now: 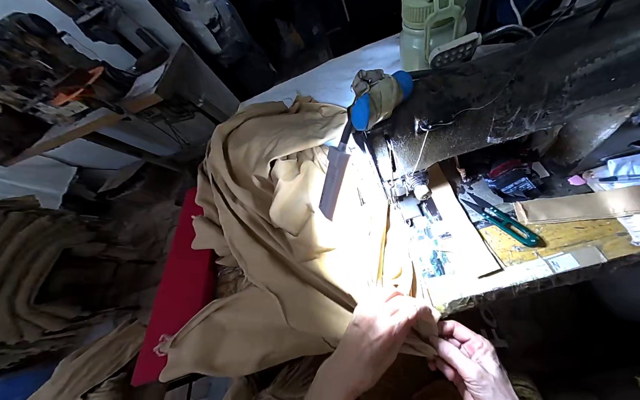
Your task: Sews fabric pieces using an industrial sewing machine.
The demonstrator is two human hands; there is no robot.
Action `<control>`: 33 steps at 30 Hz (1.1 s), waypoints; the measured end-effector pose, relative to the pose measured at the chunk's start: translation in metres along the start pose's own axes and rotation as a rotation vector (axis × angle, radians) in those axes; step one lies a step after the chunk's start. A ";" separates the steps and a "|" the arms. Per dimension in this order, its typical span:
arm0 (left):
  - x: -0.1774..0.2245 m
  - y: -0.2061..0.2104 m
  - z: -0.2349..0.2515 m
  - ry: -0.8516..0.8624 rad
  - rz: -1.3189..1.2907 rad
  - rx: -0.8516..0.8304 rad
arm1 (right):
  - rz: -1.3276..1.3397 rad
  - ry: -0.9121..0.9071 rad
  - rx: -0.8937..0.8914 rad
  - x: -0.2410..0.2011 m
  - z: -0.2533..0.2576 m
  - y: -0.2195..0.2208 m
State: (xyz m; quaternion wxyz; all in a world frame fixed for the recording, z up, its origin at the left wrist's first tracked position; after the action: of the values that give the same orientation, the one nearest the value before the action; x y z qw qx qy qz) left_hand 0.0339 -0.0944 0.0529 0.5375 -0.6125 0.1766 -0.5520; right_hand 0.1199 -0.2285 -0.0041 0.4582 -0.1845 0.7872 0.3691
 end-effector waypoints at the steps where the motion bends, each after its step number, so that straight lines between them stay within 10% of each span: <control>1: 0.000 0.001 -0.008 0.022 -0.022 0.027 | 0.005 -0.004 -0.009 0.000 0.000 0.001; 24: 0.012 0.011 -0.024 0.150 -0.016 0.119 | -0.021 -0.002 -0.083 -0.006 -0.002 0.002; 33: 0.007 0.001 -0.008 0.051 0.005 0.200 | -0.315 -0.333 -0.088 -0.006 0.010 -0.008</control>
State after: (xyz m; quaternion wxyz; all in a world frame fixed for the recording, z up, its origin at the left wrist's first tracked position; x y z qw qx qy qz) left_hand 0.0294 -0.1048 0.0541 0.5926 -0.5410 0.1358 -0.5811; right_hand 0.1340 -0.2271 -0.0049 0.6252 -0.2614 0.6454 0.3525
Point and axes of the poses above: each hand's wrist, its own z-axis towards the middle knuckle, its own y-axis out of the palm, x = y × z, the point moved 5 cm from there along z, towards the middle knuckle, and after that the axes turned 13 degrees about -y, right-handed, at the moved point
